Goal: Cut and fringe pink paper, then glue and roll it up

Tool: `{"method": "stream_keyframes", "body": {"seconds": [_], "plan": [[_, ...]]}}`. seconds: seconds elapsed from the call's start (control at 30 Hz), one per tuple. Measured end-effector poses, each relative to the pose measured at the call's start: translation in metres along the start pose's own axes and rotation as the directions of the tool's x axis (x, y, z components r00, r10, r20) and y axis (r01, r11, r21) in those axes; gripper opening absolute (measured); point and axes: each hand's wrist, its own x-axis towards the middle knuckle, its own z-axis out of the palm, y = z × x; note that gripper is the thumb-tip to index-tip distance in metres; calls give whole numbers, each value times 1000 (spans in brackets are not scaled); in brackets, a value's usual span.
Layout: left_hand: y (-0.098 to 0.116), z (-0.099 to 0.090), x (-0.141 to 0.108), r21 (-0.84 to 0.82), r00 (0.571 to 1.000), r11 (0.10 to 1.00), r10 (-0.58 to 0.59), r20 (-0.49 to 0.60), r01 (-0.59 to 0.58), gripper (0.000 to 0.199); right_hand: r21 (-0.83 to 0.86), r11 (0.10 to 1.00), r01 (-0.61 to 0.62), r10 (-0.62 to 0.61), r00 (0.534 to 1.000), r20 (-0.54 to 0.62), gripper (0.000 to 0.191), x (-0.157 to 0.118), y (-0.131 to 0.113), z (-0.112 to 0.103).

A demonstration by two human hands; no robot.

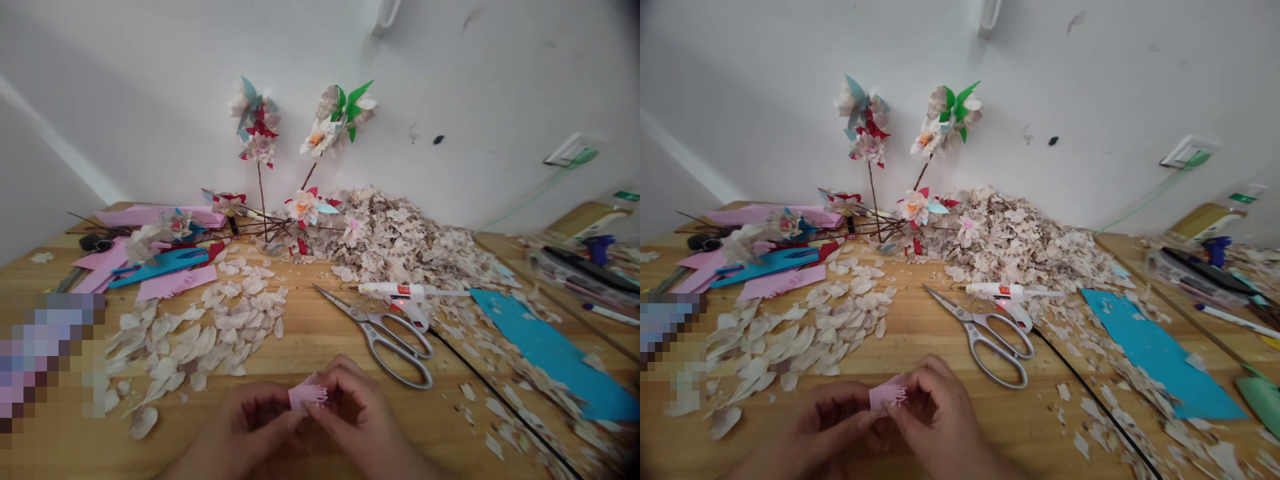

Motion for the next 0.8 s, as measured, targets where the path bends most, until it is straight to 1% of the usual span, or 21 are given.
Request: {"method": "stream_keyframes", "body": {"seconds": [0.23, 0.4, 0.5, 0.6, 0.7, 0.77, 0.8], "plan": [[-5, 0, -1, 85, 998, 995, 57, -23, -55, 16, -5, 1000, -7, 7, 1000, 20, 6, 1, -1, 0], [-3, 1, -1, 105, 998, 993, 52, -29, -48, 19, -16, 1000, -15, 15, 1000, 19, 6, 2, -1, 2], [-4, 0, 0, 127, 997, 990, 68, -29, -64, 21, -26, 999, -27, 28, 999, 36, 7, 1, -2, 3], [-7, -3, -1, 150, 996, 985, 86, -22, -82, 24, -59, 997, -57, 58, 998, 26, 11, -1, -4, -4], [-6, -2, -3, 188, 996, 980, 70, -59, -58, 26, -46, 999, -27, 26, 1000, -8, 22, -2, -9, -17], [-1, 0, -4, 268, 994, 963, 58, -89, -32, 27, -22, 1000, -17, 18, 999, 38, 27, -1, -15, -24], [2, 1, -5, 320, 994, 947, 58, -96, -24, 27, -14, 999, -43, 44, 996, 80, 29, 0, -18, -25]]}}
